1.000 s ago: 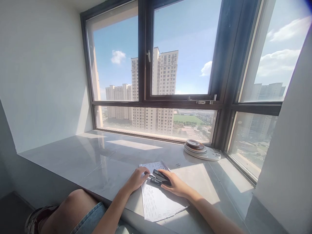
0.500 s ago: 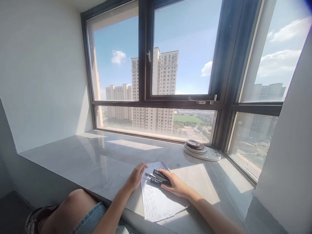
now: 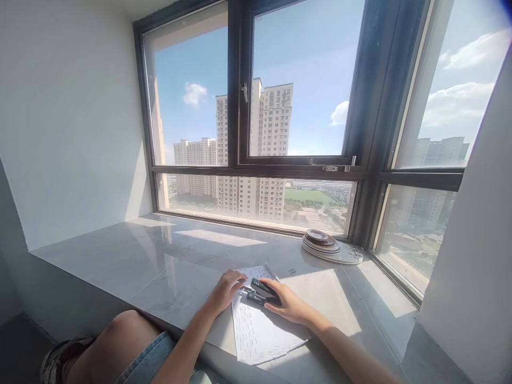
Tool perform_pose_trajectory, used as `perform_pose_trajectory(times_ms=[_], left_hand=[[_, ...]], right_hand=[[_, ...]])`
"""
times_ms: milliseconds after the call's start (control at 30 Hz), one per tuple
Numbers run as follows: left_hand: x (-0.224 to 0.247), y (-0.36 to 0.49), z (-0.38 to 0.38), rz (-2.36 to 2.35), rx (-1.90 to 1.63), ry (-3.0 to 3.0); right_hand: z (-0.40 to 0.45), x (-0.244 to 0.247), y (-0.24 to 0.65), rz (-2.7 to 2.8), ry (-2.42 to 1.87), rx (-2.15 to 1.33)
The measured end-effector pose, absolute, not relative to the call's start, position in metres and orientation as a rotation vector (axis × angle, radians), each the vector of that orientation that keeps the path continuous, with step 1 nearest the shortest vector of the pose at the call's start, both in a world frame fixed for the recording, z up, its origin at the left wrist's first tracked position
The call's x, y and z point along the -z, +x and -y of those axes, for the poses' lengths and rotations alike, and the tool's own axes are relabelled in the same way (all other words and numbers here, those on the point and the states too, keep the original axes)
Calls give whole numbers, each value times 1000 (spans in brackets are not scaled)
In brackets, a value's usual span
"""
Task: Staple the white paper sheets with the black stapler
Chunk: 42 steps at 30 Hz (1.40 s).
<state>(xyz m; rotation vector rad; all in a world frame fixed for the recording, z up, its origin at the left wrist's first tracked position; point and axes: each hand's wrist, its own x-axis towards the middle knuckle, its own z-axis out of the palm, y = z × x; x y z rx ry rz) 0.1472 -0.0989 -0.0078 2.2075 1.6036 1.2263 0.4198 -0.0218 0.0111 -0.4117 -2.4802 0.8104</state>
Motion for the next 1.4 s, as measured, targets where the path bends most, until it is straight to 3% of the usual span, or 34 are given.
perform_pose_trajectory(times_ms=[400, 1400], left_hand=[[10, 149, 99, -1572, -1083, 2242], [7, 150, 101, -1545, -1094, 2279]], right_hand=[[16, -4, 419, 2477, -433, -827], [16, -4, 419, 2456, -424, -851]])
